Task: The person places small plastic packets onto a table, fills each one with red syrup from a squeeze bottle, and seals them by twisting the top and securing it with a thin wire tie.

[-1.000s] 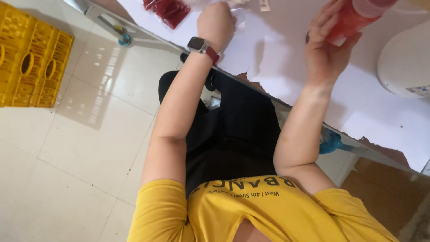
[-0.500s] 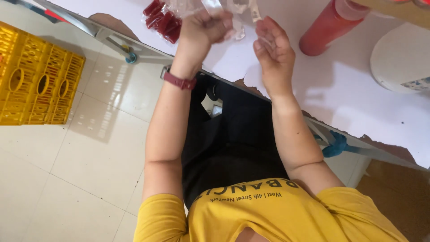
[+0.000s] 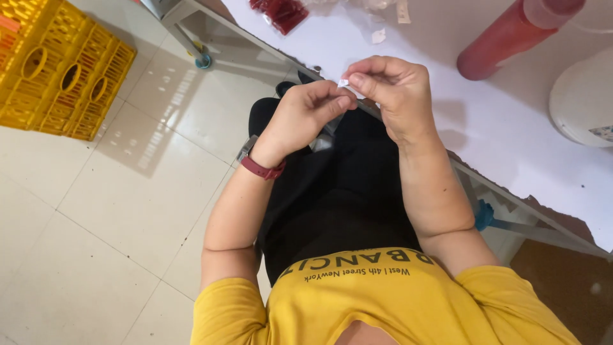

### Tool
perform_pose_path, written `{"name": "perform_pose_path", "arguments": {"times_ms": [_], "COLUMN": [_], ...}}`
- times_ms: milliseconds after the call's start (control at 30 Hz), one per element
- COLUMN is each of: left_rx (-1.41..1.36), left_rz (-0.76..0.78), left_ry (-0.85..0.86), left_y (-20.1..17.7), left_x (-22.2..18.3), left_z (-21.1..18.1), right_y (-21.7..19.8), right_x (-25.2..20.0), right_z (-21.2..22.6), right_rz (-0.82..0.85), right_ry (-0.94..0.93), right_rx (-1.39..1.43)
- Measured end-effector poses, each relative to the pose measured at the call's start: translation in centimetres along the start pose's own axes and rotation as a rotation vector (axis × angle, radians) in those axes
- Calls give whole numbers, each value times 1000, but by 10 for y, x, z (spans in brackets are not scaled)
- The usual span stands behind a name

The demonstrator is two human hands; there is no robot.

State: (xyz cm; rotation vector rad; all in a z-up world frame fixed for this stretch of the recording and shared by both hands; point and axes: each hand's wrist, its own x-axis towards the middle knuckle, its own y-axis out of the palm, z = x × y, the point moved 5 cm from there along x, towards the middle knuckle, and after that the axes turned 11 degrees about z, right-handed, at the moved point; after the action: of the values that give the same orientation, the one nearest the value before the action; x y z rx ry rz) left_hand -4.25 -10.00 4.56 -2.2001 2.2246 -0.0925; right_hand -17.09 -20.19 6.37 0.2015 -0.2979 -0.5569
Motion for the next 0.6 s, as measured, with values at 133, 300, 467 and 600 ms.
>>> {"name": "perform_pose_path", "arguments": {"times_ms": [133,300,467,600], "left_rx": [-155,-463,-309,-252], "left_rz": [-303,-521,-596,-601], "left_ry": [204,313,199,289], "left_y": [-8,-41,-67,-76], "left_x": [-12,-32,-52,-55], "left_z": [3,7,25,32], "right_y": [19,31,5,-10], "right_x": [-5,-17,-20,-24], "right_z": [-19,-49,-58,-64], "right_rz": [-67,168,150,141], "right_ry": [349,275,333,398], "right_rx": [220,-225,-304,-370]}}
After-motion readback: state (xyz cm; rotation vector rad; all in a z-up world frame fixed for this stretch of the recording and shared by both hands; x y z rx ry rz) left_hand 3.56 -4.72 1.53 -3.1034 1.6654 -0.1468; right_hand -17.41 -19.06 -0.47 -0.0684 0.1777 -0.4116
